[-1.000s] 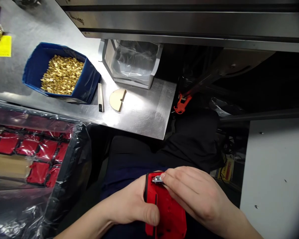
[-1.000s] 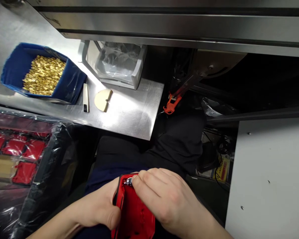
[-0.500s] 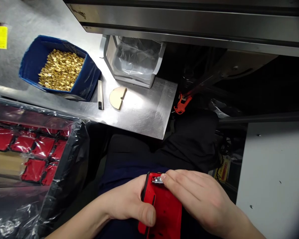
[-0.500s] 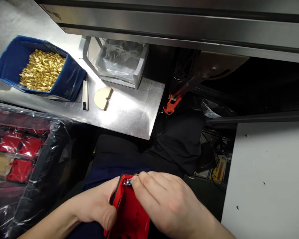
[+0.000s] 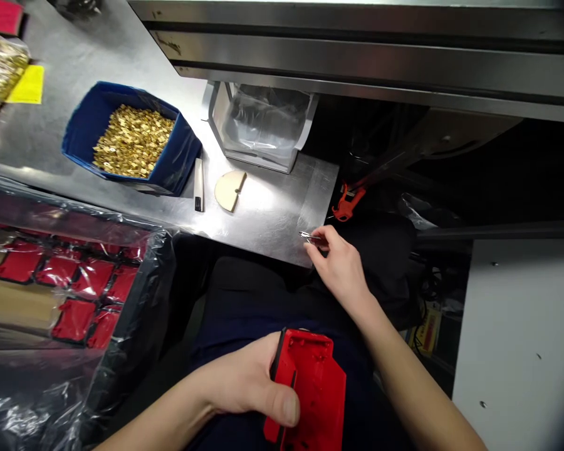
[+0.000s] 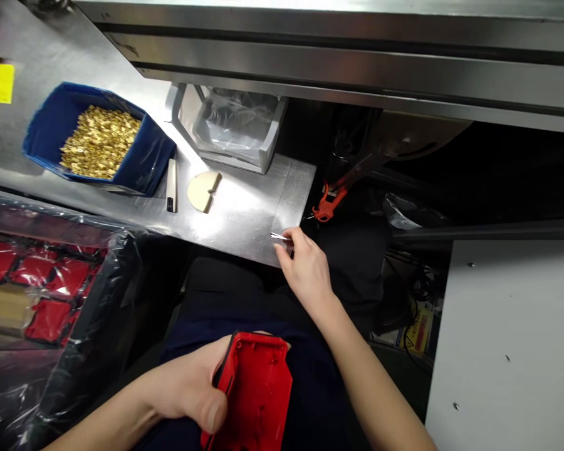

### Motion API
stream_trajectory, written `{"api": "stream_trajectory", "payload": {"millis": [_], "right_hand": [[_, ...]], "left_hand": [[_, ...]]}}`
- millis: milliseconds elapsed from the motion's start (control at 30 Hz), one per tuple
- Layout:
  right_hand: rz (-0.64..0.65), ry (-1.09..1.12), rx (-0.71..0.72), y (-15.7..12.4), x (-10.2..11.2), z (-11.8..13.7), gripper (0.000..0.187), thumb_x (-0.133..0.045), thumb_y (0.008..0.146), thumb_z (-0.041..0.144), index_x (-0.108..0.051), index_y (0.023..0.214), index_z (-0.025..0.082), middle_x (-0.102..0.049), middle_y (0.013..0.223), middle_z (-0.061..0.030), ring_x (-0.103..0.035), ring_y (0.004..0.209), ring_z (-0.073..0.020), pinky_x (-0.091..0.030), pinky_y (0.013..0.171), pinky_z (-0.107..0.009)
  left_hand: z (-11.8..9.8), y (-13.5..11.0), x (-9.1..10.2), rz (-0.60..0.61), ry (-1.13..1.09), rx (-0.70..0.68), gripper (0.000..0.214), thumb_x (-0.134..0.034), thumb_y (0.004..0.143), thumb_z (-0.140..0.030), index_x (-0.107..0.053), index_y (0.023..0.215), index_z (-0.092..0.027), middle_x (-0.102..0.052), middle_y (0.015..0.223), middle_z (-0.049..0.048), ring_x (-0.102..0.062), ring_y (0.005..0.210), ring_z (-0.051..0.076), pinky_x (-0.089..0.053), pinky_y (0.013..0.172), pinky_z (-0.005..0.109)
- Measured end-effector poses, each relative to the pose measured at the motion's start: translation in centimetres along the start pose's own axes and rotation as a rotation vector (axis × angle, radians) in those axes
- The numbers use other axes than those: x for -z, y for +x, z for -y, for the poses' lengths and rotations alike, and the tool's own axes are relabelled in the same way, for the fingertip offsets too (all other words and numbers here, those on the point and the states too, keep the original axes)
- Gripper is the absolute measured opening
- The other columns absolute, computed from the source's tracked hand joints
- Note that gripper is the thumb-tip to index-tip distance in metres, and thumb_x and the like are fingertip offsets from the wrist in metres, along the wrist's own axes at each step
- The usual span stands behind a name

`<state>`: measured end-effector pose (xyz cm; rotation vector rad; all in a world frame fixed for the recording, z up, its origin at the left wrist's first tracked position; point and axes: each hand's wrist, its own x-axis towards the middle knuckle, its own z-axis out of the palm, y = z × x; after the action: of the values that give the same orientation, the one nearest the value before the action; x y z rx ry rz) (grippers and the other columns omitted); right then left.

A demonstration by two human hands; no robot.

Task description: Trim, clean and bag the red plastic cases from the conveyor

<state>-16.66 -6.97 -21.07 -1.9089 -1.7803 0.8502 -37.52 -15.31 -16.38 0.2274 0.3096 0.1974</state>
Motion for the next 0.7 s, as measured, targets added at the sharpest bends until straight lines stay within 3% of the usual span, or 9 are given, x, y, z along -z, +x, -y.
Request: {"api": "stream_trajectory", "payload": {"millis": [100,167,233,333,433,567,633,700], "right_hand": [[-0.094,-0.123,0.112,3.6,-2.4,0.9,0.017,-0.063,0.096,0.034,-0.062,0.108,0.023,-0.067,0.11,-0.0073,-0.063,0.107,-0.0254,-0.051,0.094,-0.038],[-0.097,-0.157,0.119,5.7,-3.9,1.2,0.02,-0.061,0.096,0.036,-0.062,0.11,0.022,-0.063,0.114,-0.0089,-0.059,0.111,-0.0269,-0.048,0.098,-0.04],[-0.059,-0.176,0.094,7.1,-5.0,1.1,0.02,-0.061,0.096,0.037,-0.063,0.109,0.022,-0.062,0.112,-0.0093,-0.058,0.11,-0.0287,-0.047,0.098,-0.042],[-0.033,-0.176,0.085,7.4,-5.3,0.7,0.029,-0.067,0.092,0.04,-0.063,0.113,0.021,-0.06,0.114,-0.0107,-0.056,0.111,-0.0311,-0.046,0.099,-0.045],[-0.077,-0.017,0.076,5.2,-3.4,0.9,0.024,-0.063,0.095,0.043,-0.061,0.105,0.021,-0.058,0.11,-0.0084,-0.058,0.102,-0.0247,-0.047,0.091,-0.038],[-0.174,0.231,0.03,-0.7,0.8,1.2,0.031,-0.046,0.105,0.038,-0.053,0.08,0.022,-0.052,0.08,0.0007,-0.053,0.074,-0.0159,-0.043,0.071,-0.03],[-0.139,0.284,-0.015,-4.2,2.4,0.8,0.029,-0.048,0.104,0.036,-0.058,0.081,0.022,-0.053,0.076,0.0017,-0.054,0.07,-0.015,-0.044,0.068,-0.029],[-0.09,0.308,-0.063,-7.5,3.3,0.3,0.022,-0.049,0.104,0.032,-0.068,0.099,0.021,-0.058,0.077,0.0015,-0.058,0.068,-0.0144,-0.049,0.069,-0.028]], "left_hand": [[0.0,-0.2,-0.7,-0.105,0.036,-0.055,0.091,-0.094,0.066,-0.058,-0.056,0.138,-0.018,-0.068,0.11,0.0096,-0.063,0.088,0.019,-0.049,0.076,0.026],[-0.1,-0.5,-1.2,-0.2,0.086,-0.096,0.111,-0.092,0.068,-0.059,-0.032,0.156,-0.027,-0.065,0.119,0.0099,-0.064,0.098,0.022,-0.049,0.084,0.031],[-0.3,-0.7,-1.8,-0.259,0.178,-0.119,0.12,-0.086,0.074,-0.064,-0.01,0.162,-0.031,-0.063,0.122,0.0102,-0.063,0.104,0.024,-0.049,0.091,0.037],[-0.6,-0.8,-2.3,-0.294,0.302,-0.149,0.112,-0.077,0.079,-0.07,-0.009,0.16,-0.03,-0.062,0.114,0.0076,-0.061,0.098,0.022,-0.047,0.089,0.038],[-1.0,-0.8,-2.5,-0.341,0.416,-0.181,0.092,-0.068,0.085,-0.073,-0.023,0.152,-0.027,-0.061,0.108,0.0057,-0.059,0.091,0.021,-0.047,0.086,0.037],[-1.5,-0.6,-2.3,-0.488,0.594,-0.256,0.058,-0.053,0.099,-0.062,-0.038,0.14,-0.024,-0.062,0.108,0.0072,-0.061,0.096,0.024,-0.048,0.091,0.039],[-1.9,-0.3,-2.1,-0.561,0.682,-0.307,0.052,-0.052,0.102,-0.056,-0.04,0.14,-0.024,-0.061,0.116,0.0089,-0.061,0.105,0.026,-0.048,0.098,0.041],[-2.3,0.1,-1.9,-0.612,0.765,-0.34,0.051,-0.053,0.102,-0.05,-0.038,0.143,-0.024,-0.057,0.129,0.0112,-0.058,0.115,0.028,-0.046,0.104,0.042]]}}
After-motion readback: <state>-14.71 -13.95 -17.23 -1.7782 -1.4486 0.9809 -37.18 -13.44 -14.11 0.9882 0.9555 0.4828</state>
